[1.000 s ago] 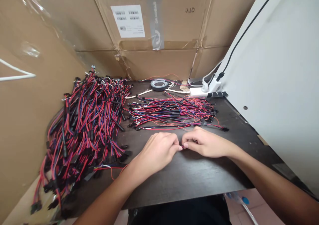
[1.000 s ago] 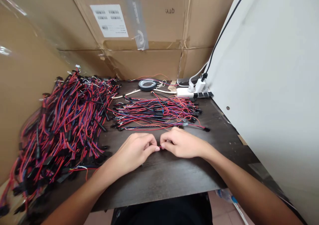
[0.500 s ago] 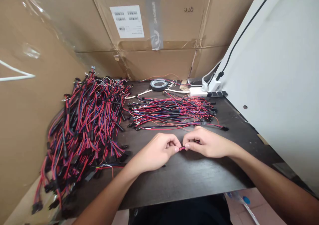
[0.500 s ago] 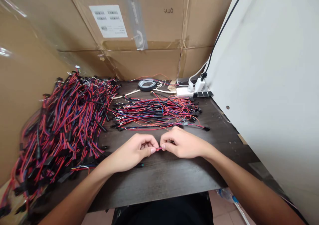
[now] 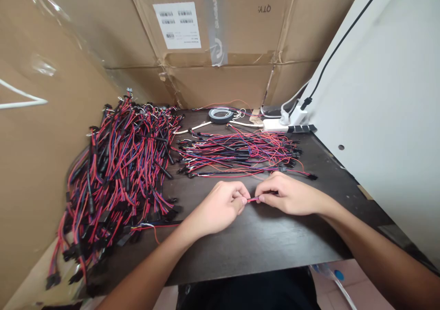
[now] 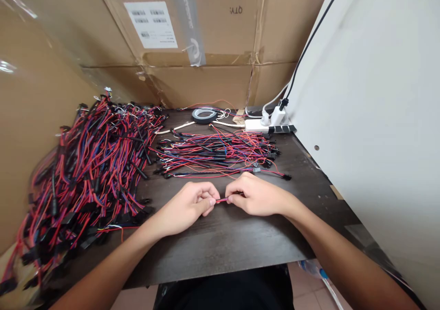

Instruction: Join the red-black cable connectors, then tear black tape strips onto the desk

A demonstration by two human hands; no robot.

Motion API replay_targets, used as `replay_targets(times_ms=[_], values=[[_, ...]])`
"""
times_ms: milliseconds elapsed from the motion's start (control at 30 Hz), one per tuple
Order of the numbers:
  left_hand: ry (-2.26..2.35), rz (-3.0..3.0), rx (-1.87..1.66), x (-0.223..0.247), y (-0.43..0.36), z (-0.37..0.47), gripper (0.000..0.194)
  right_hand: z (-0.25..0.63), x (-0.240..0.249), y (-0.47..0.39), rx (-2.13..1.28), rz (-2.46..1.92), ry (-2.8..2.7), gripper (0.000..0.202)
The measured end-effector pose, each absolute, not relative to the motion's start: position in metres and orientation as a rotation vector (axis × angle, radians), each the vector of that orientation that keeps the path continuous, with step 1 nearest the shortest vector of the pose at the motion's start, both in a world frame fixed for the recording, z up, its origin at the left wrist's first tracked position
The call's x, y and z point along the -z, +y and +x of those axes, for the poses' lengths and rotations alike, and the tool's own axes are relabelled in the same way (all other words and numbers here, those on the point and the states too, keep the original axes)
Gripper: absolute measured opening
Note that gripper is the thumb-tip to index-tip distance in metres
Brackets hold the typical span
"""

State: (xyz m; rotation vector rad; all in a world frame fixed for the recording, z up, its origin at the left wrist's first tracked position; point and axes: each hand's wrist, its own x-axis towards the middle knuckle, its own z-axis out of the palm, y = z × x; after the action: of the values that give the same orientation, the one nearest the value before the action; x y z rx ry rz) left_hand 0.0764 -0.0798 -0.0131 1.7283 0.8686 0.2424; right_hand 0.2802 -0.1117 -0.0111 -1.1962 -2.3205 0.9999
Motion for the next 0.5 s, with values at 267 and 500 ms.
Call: replay_targets(times_ms=[267, 500], values=[[0.909, 1.792, -0.313, 0.0107, -0.0827, 0.0794, 0.014, 0.2766, 0.0151, -0.1128, -0.893, -1.147, -2.382, 0.026], [0.938, 1.89, -0.349, 0.0131, -0.0805, 0.0808, 0.016, 0.2799, 0.0144, -0.118, -0.851, -1.221, -2.498, 0.026]])
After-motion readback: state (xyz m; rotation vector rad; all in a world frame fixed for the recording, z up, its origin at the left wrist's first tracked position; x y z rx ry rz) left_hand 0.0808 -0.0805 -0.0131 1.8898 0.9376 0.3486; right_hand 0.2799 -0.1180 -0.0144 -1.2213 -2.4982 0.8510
